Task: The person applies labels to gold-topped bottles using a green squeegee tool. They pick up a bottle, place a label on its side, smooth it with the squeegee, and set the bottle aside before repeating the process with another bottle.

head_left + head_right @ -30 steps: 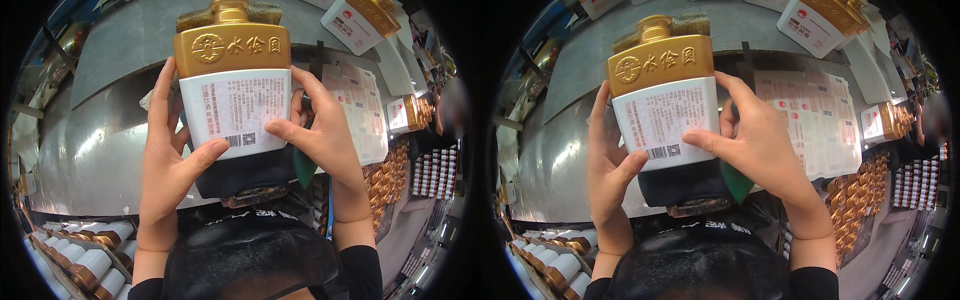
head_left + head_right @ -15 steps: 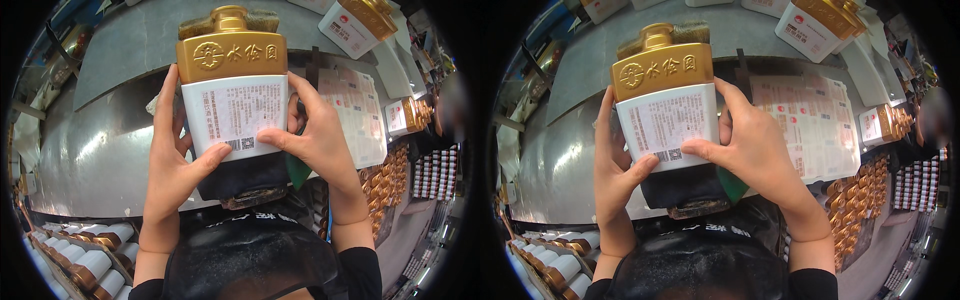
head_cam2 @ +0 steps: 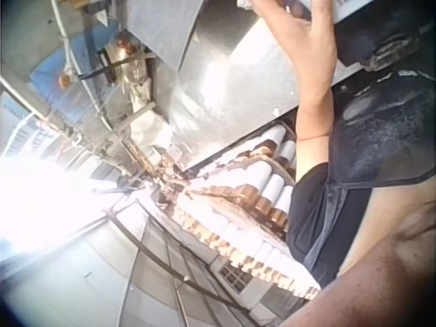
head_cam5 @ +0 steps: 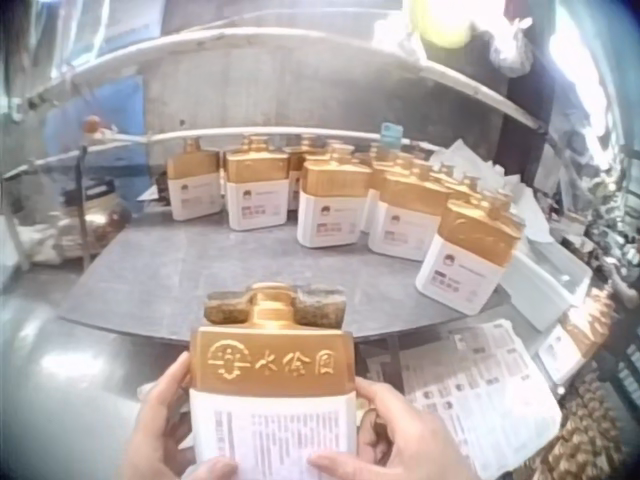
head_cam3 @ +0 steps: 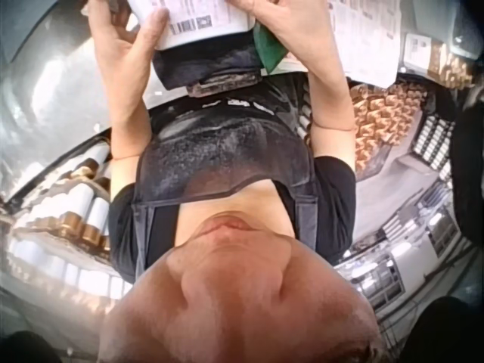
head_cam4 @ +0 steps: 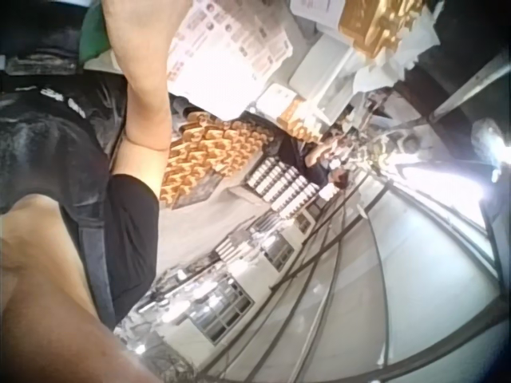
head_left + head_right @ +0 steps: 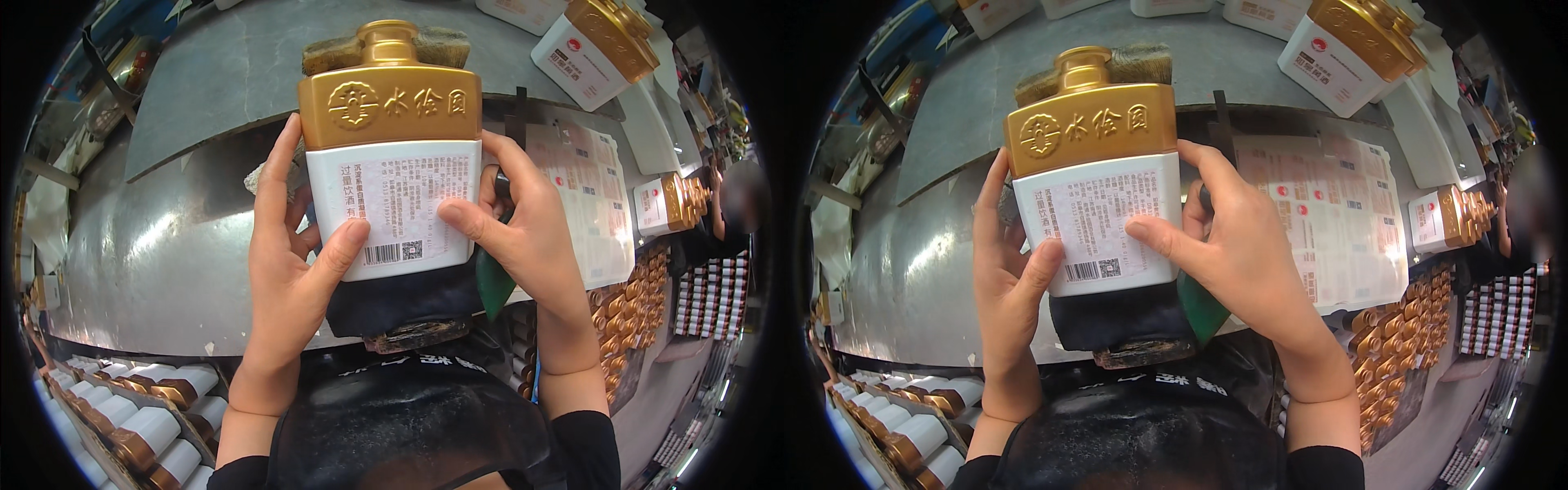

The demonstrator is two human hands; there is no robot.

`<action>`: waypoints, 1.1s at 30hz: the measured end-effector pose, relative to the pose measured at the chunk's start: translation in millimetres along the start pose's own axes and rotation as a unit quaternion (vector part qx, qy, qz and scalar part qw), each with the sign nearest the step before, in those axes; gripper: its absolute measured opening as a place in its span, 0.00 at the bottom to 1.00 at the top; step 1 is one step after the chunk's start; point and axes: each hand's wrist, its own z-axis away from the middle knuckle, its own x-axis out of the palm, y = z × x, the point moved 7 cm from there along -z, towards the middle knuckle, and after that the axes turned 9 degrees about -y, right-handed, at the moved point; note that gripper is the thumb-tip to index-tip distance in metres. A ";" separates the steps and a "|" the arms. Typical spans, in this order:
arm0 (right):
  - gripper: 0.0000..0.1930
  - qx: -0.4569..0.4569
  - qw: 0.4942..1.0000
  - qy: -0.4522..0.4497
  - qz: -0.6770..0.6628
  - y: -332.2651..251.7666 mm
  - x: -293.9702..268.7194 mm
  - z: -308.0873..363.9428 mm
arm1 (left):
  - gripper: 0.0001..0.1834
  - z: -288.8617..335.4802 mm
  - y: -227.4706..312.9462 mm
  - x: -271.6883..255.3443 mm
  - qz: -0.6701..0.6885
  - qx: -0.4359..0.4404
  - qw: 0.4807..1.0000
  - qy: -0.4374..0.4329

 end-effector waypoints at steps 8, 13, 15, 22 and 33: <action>0.36 -0.005 1.000 -0.008 0.004 1.7 2.0 -0.4 | 0.53 3.2 -4.4 0.8 -0.001 0.004 0.999 -0.037; 0.34 -0.024 0.999 -0.009 -0.028 9.1 -6.9 -7.8 | 0.54 5.7 -8.1 -3.5 0.015 -0.009 0.999 -0.044; 0.35 -0.030 0.990 -0.009 -0.139 22.5 -37.3 -17.1 | 0.54 6.3 -8.2 -3.2 0.030 0.000 0.998 -0.050; 0.16 -0.002 0.959 0.045 -0.281 25.4 -61.7 3.5 | 0.55 14.7 -12.7 4.9 -0.047 0.042 0.997 -0.049; 0.14 -0.451 0.817 0.067 0.354 -121.3 12.9 -12.6 | 0.46 20.1 -9.6 -0.3 0.064 0.013 0.997 -0.032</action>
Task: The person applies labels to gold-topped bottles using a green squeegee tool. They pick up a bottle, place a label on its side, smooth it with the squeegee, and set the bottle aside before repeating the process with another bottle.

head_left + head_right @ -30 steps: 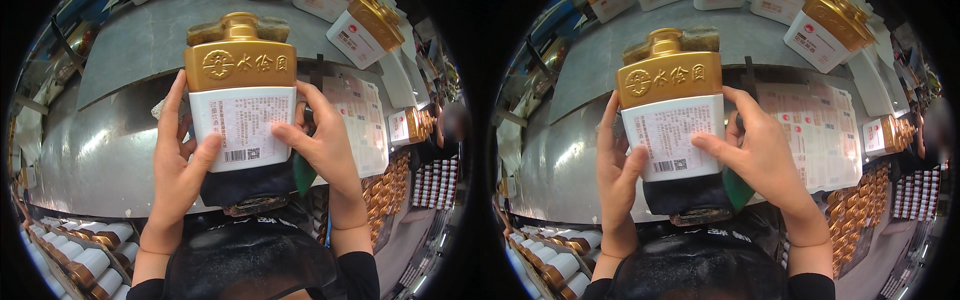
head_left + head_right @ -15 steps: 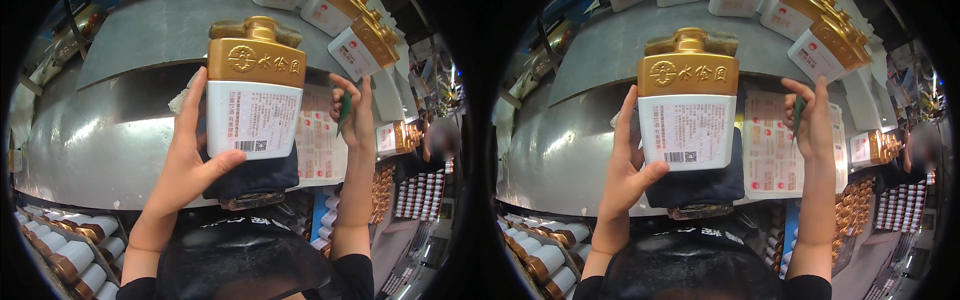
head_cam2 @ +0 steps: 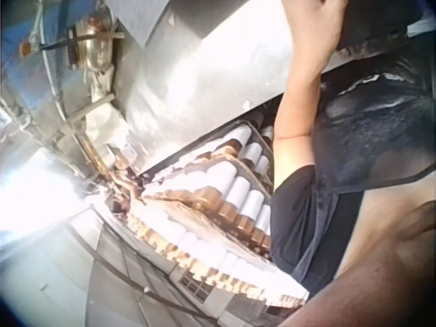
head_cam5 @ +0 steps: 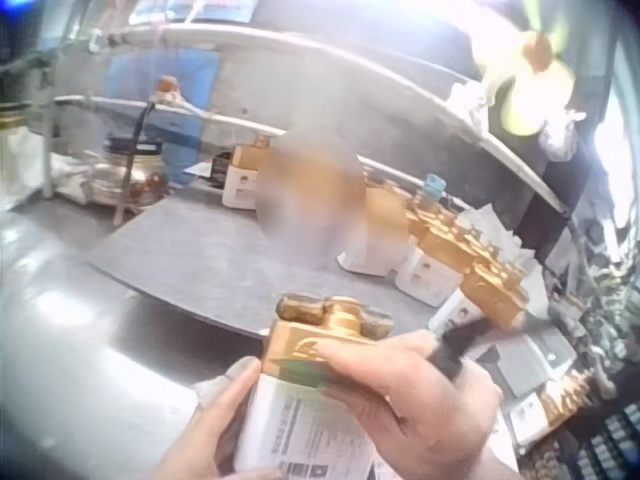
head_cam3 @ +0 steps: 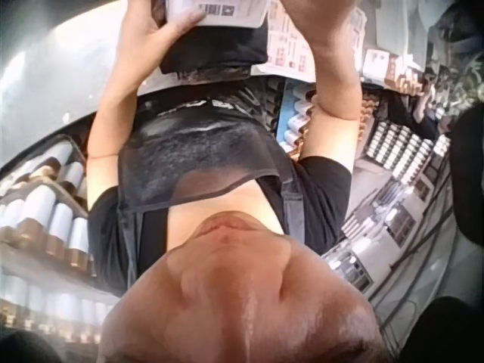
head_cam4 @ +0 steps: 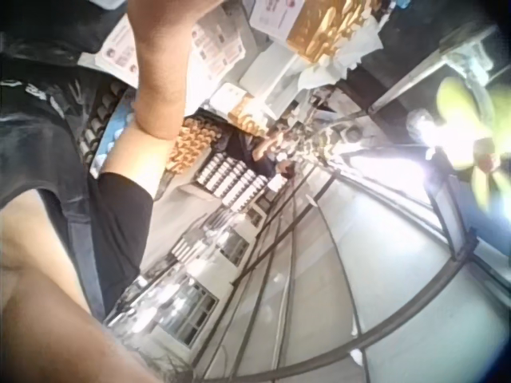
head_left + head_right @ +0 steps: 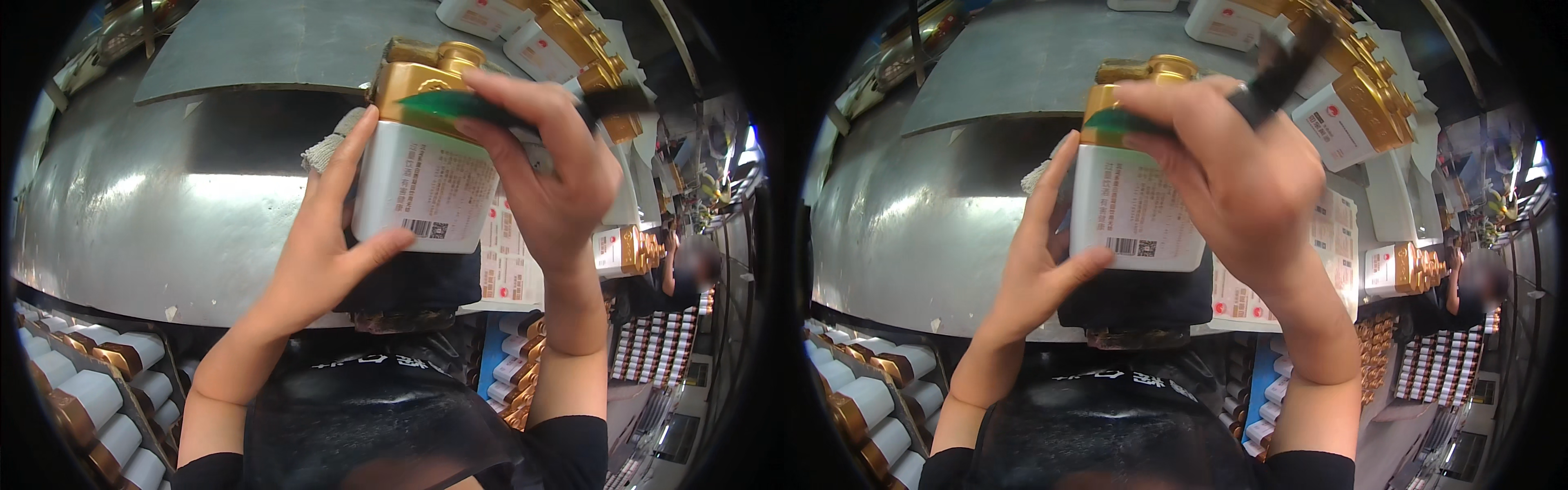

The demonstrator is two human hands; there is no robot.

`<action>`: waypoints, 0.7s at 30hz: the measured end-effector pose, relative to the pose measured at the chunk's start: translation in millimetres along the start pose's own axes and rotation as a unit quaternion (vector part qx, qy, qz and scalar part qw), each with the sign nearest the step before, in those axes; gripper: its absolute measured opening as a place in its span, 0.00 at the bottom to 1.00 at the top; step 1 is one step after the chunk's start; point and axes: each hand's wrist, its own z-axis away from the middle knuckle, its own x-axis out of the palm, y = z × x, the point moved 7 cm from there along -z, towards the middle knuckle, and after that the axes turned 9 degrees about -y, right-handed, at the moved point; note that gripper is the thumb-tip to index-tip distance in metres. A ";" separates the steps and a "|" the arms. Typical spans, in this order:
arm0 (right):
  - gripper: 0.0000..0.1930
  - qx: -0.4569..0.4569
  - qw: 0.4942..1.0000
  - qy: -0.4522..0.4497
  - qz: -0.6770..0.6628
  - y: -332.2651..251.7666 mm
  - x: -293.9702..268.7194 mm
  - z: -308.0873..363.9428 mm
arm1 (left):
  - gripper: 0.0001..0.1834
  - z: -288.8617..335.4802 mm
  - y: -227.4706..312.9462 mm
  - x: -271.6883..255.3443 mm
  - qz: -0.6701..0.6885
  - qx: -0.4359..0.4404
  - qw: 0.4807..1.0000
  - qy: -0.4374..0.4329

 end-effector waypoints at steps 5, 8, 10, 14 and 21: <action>0.10 -0.073 0.983 -0.131 -0.110 -73.2 18.8 44.2 | 0.32 13.0 -1.9 -24.5 0.003 0.013 1.000 0.023; 0.14 0.051 0.977 -0.150 -0.142 -33.9 25.2 35.6 | 0.28 14.2 0.2 -17.2 0.009 0.018 0.999 0.028; 0.16 0.022 0.999 -0.039 -0.030 -11.0 7.2 13.6 | 0.26 12.5 0.1 -13.4 0.011 0.024 0.999 0.034; 0.12 -0.075 0.995 -0.064 -0.025 -43.6 5.4 53.8 | 0.27 12.6 1.6 -12.4 -0.010 0.034 0.999 0.027; 0.17 0.068 0.997 0.018 -0.032 27.0 -19.6 43.2 | 0.29 10.7 6.0 -8.9 -0.026 0.008 0.999 0.035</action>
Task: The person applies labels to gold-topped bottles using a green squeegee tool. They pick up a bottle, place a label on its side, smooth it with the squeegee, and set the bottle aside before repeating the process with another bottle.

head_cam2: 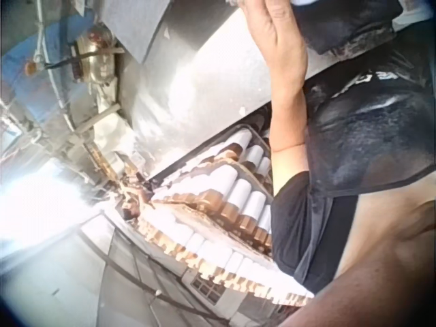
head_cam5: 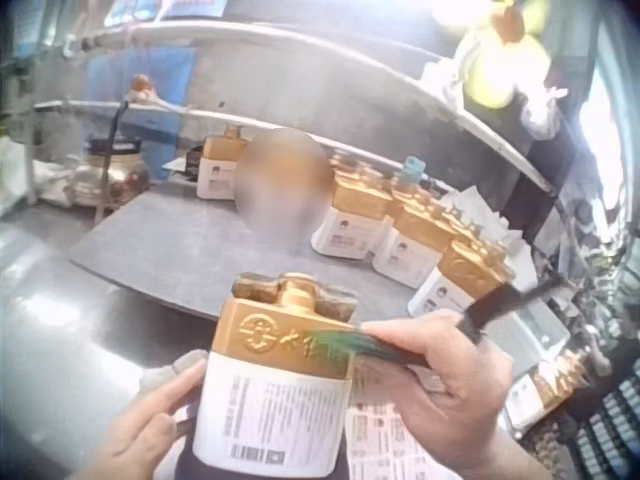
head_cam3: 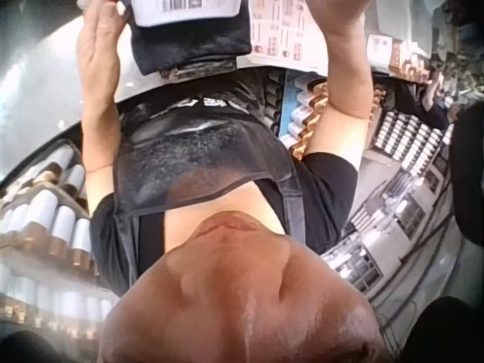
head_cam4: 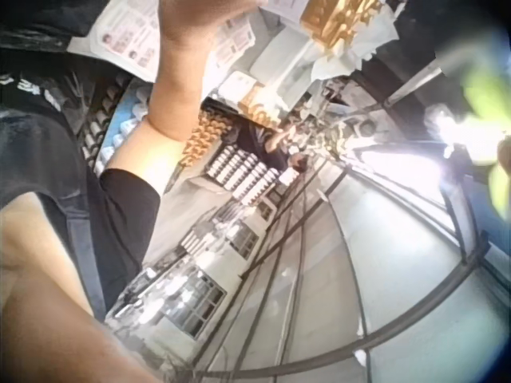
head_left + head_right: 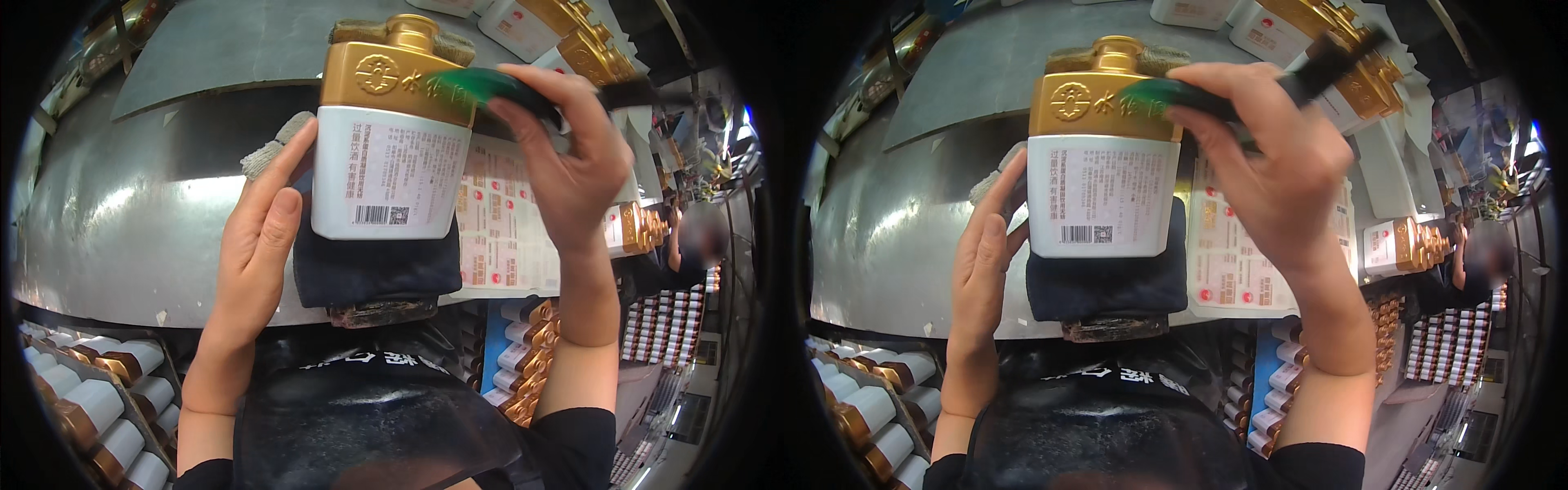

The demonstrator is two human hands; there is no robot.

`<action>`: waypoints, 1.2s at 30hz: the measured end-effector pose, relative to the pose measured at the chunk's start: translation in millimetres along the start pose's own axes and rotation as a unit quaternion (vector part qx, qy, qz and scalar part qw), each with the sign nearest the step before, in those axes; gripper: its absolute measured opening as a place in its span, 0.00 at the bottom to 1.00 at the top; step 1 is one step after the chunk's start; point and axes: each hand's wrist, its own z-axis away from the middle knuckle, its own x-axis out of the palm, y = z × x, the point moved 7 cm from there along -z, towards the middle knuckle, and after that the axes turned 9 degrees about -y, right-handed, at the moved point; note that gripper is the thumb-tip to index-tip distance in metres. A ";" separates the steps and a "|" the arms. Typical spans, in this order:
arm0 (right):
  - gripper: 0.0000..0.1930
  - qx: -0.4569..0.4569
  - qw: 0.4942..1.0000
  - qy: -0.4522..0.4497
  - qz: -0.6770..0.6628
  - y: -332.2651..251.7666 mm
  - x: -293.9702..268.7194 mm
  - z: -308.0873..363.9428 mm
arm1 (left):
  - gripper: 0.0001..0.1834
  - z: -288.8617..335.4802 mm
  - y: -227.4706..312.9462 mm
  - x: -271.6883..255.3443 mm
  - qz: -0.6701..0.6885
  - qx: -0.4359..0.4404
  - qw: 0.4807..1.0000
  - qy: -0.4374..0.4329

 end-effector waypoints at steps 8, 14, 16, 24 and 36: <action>0.15 -0.021 0.980 -0.190 -0.044 -19.8 8.5 48.9 | 0.28 -2.7 0.8 -3.4 0.015 -0.004 1.000 0.022; 0.12 -0.050 0.982 -0.142 -0.116 -35.0 25.1 33.9 | 0.27 -1.6 -1.0 -7.5 0.034 -0.016 0.999 0.037; 0.12 -0.024 0.966 -0.189 -0.175 -45.5 36.0 20.8 | 0.27 -1.3 -1.4 -6.8 0.035 -0.019 0.999 0.036; 0.10 -0.111 0.970 -0.046 -0.210 -97.3 59.6 16.5 | 0.26 3.4 -8.7 -21.3 0.064 -0.010 0.997 0.041; 0.16 0.099 0.956 -0.113 -0.252 -43.2 10.8 58.6 | 0.74 -9.4 -19.7 4.4 -0.197 0.058 0.977 -0.053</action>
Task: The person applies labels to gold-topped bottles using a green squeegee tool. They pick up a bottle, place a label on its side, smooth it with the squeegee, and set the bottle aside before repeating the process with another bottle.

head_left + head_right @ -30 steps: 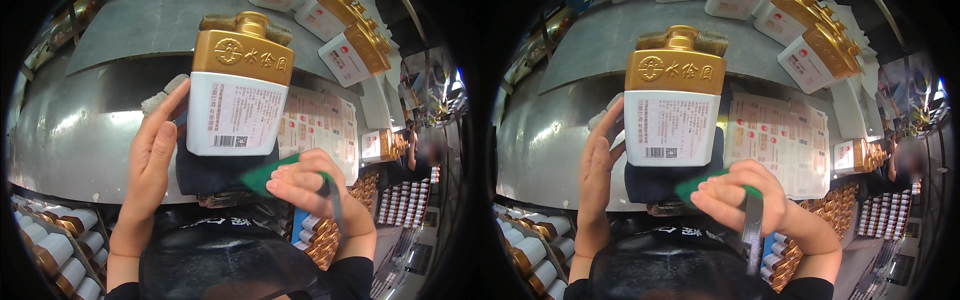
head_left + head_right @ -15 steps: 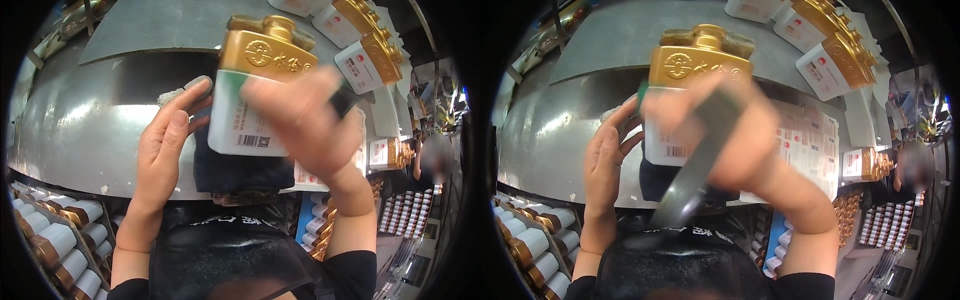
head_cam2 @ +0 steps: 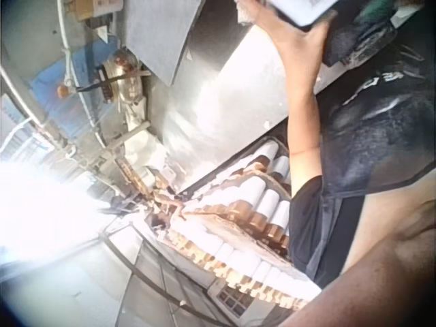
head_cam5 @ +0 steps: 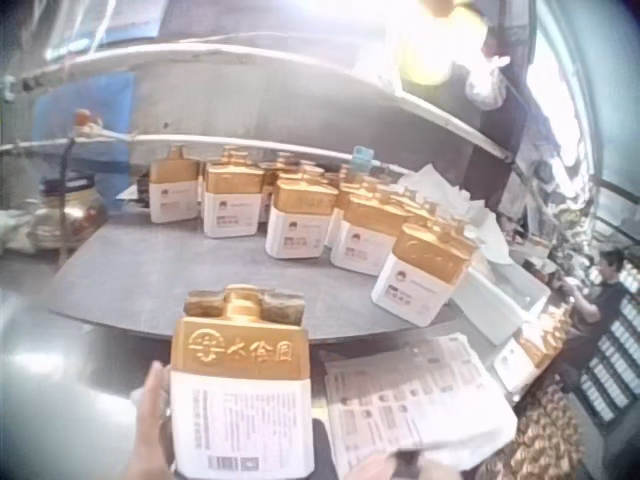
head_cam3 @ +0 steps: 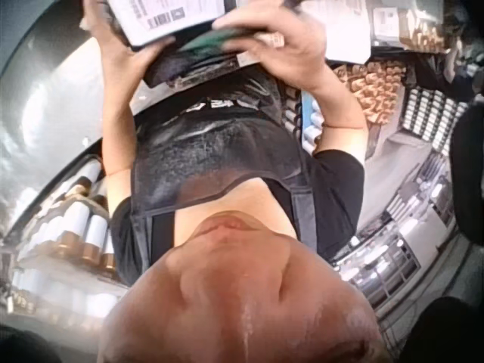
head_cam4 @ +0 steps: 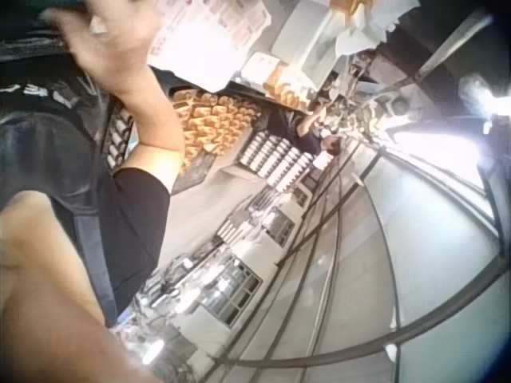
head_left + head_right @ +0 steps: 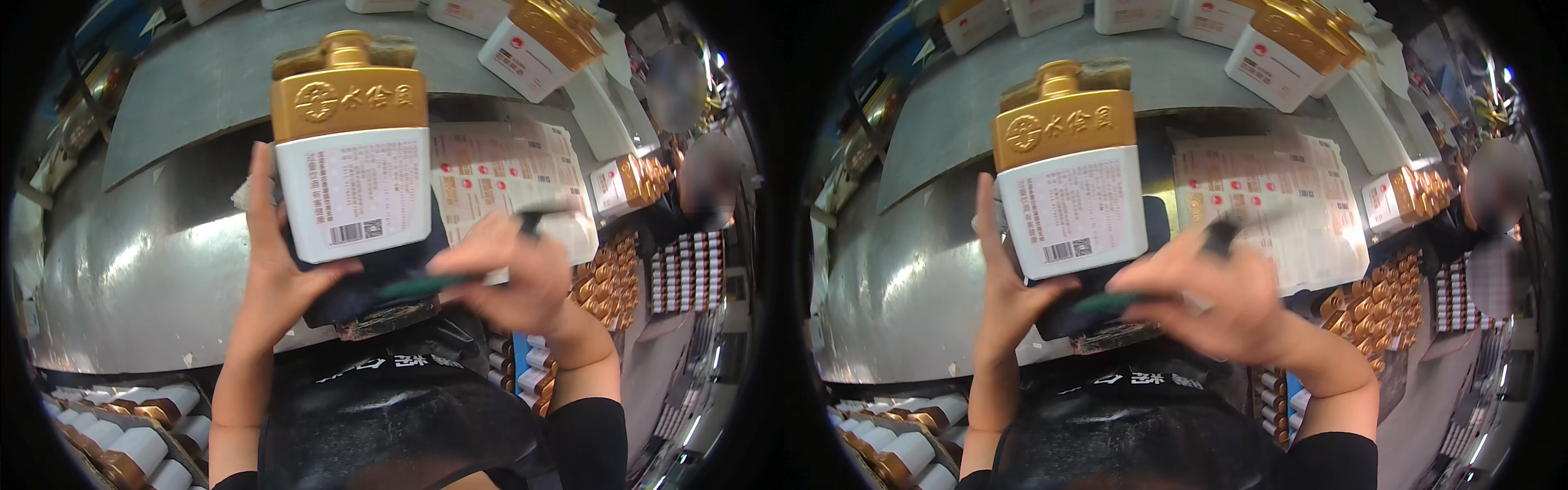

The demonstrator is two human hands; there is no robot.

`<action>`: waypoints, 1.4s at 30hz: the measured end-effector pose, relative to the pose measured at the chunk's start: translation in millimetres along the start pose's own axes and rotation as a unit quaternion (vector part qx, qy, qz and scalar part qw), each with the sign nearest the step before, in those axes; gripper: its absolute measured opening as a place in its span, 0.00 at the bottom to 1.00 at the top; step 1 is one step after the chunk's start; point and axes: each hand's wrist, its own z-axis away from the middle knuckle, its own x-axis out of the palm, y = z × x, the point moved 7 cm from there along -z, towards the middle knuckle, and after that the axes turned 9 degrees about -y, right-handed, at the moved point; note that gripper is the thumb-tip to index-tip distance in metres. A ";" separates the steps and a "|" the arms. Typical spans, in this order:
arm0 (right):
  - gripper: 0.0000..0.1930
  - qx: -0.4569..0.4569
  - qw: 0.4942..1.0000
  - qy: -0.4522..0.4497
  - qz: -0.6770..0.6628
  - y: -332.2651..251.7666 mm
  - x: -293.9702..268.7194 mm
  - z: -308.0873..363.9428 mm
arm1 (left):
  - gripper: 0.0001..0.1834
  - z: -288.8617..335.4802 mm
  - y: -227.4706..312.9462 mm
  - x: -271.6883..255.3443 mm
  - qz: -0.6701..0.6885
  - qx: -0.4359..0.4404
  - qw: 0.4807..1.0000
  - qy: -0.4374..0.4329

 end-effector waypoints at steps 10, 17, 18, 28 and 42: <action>0.15 0.322 0.805 0.158 -0.472 99.8 -3.3 133.5 | 0.47 -2.7 72.5 1.8 -0.247 0.176 0.951 0.059; 0.17 0.423 0.864 0.149 -0.230 140.8 -40.6 192.5 | 0.37 -29.6 61.1 61.4 -0.497 0.105 0.860 -0.048; 0.14 0.444 0.874 0.136 -0.142 147.8 -49.4 197.8 | 0.36 -27.1 61.5 57.0 -0.491 0.104 0.863 -0.054; 0.19 0.332 0.926 -0.025 0.178 178.8 -51.9 181.8 | 0.16 11.3 62.4 -13.9 -0.343 0.045 0.937 0.048; 0.26 0.457 0.815 -0.042 0.353 103.8 -31.3 247.9 | 0.16 8.9 37.3 -21.7 -0.147 0.080 0.961 0.222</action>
